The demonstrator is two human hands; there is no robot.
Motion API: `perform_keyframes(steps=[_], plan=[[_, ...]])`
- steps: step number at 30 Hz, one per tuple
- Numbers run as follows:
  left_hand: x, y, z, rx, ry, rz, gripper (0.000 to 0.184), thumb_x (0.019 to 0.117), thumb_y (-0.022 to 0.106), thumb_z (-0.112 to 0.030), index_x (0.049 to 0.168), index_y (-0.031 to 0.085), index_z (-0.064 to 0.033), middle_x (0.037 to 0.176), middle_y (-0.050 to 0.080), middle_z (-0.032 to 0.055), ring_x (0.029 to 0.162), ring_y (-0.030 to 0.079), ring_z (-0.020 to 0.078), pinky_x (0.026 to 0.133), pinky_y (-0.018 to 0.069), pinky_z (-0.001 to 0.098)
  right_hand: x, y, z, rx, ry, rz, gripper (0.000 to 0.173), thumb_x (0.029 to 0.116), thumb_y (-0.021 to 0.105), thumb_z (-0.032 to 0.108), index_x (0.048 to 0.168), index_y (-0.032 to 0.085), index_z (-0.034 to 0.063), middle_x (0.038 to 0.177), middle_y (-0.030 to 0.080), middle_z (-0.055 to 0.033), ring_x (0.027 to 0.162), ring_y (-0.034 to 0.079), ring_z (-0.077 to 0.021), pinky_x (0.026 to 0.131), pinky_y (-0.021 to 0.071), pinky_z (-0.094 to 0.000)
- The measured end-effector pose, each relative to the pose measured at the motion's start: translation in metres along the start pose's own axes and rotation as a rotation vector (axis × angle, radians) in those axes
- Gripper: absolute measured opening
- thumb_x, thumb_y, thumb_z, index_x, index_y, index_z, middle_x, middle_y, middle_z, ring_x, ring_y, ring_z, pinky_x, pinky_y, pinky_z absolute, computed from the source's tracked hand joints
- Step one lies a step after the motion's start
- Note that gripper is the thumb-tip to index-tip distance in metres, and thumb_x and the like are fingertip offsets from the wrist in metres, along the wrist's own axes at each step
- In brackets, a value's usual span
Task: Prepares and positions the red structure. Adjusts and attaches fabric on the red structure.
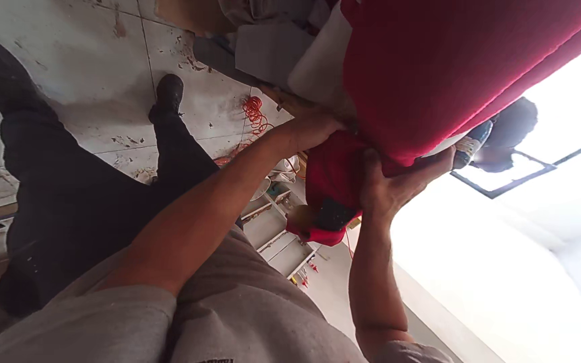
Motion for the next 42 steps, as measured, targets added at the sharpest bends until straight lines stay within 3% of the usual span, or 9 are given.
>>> perform_keyframes(steps=[6, 12, 17, 21, 24, 27, 33, 37, 42], plan=[[0.004, 0.013, 0.012, -0.306, -0.055, 0.058, 0.012, 0.1042, 0.054, -0.01, 0.105, 0.066, -0.0092, 0.093, 0.072, 0.0006, 0.088, 0.07, 0.0088, 0.079, 0.0594, 0.0271, -0.001, -0.001, -0.005, 0.011, 0.011, -0.002, 0.106, 0.0725, 0.081, 0.051, 0.149, 0.032, -0.0048, 0.153, 0.04, -0.0232, 0.143, 0.041, -0.0289, 0.117, 0.0366, -0.0436], [-0.003, 0.014, 0.017, -0.135, -0.186, 0.059, 0.03, 0.1096, 0.042, -0.034, 0.112, 0.064, -0.0142, 0.097, 0.066, 0.0001, 0.089, 0.065, 0.0092, 0.075, 0.0562, 0.0297, -0.002, 0.0, -0.005, 0.009, -0.003, 0.005, 0.106, 0.0736, 0.081, 0.052, 0.149, 0.033, -0.0052, 0.155, 0.039, -0.024, 0.146, 0.038, -0.0302, 0.119, 0.0348, -0.0438], [-0.001, 0.017, 0.01, -0.363, -0.142, 0.073, 0.024, 0.1067, 0.047, -0.024, 0.095, 0.065, -0.0152, 0.083, 0.069, -0.0021, 0.077, 0.069, 0.0074, 0.067, 0.0587, 0.0251, -0.002, 0.0, -0.005, 0.002, 0.005, 0.01, 0.106, 0.0738, 0.081, 0.052, 0.15, 0.033, -0.0041, 0.155, 0.039, -0.0228, 0.146, 0.038, -0.0293, 0.118, 0.0355, -0.044], [-0.006, 0.009, 0.021, -0.208, -0.205, 0.052, 0.028, 0.1057, 0.047, -0.038, 0.108, 0.065, -0.0169, 0.097, 0.067, 0.0008, 0.089, 0.067, 0.0122, 0.072, 0.0569, 0.0315, -0.002, 0.0, -0.004, -0.001, 0.001, 0.008, 0.105, 0.0741, 0.081, 0.053, 0.149, 0.034, -0.0045, 0.154, 0.039, -0.0232, 0.145, 0.039, -0.0294, 0.118, 0.036, -0.0431], [-0.009, 0.013, 0.02, -0.159, -0.172, 0.068, 0.024, 0.1052, 0.049, -0.034, 0.108, 0.065, -0.0163, 0.096, 0.069, -0.0006, 0.09, 0.068, 0.0092, 0.074, 0.0584, 0.0286, -0.003, 0.0, -0.004, -0.011, 0.0, 0.004, 0.105, 0.0744, 0.08, 0.052, 0.149, 0.034, -0.0042, 0.155, 0.039, -0.0228, 0.145, 0.038, -0.0291, 0.118, 0.0357, -0.0432], [-0.01, 0.02, 0.017, -0.203, -0.19, 0.07, 0.02, 0.1021, 0.059, -0.028, 0.109, 0.068, -0.012, 0.097, 0.072, 0.0012, 0.092, 0.07, 0.0102, 0.079, 0.0588, 0.0298, -0.003, 0.0, -0.005, -0.002, -0.01, -0.002, 0.103, 0.075, 0.081, 0.049, 0.149, 0.034, -0.0038, 0.154, 0.04, -0.0222, 0.144, 0.04, -0.0282, 0.117, 0.0376, -0.0432], [-0.001, 0.016, 0.024, -0.362, -0.079, -0.16, 0.012, 0.0983, 0.067, -0.014, 0.107, 0.07, -0.0064, 0.097, 0.074, 0.0044, 0.092, 0.071, 0.0122, 0.083, 0.0606, 0.0315, -0.003, 0.0, -0.006, -0.002, 0.005, 0.001, 0.1, 0.0761, 0.079, 0.051, 0.149, 0.035, -0.0015, 0.156, 0.039, -0.0197, 0.145, 0.039, -0.0263, 0.116, 0.0378, -0.0433], [-0.005, 0.012, 0.044, -0.539, -0.005, -0.342, 0.016, 0.1019, 0.062, -0.015, 0.099, 0.071, -0.0033, 0.087, 0.073, 0.0063, 0.081, 0.072, 0.0134, 0.075, 0.0619, 0.0338, -0.003, 0.0, -0.006, 0.011, 0.001, -0.004, 0.104, 0.0752, 0.081, 0.052, 0.15, 0.033, -0.0032, 0.156, 0.039, -0.0207, 0.145, 0.039, -0.0266, 0.117, 0.0374, -0.0432], [-0.018, 0.01, 0.049, -0.558, 0.227, -0.356, 0.019, 0.1037, 0.059, -0.013, 0.096, 0.073, -0.0048, 0.081, 0.073, 0.0024, 0.072, 0.069, 0.0079, 0.067, 0.0608, 0.0277, -0.006, -0.001, -0.003, 0.033, -0.02, -0.005, 0.106, 0.0744, 0.08, 0.051, 0.151, 0.032, -0.0048, 0.156, 0.039, -0.022, 0.146, 0.039, -0.0267, 0.118, 0.0372, -0.0421]])
Point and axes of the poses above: each hand's wrist, its own x-axis towards the middle knuckle, its own y-axis out of the palm, z = x × y, the point moved 10 cm from there along x, towards the middle knuckle
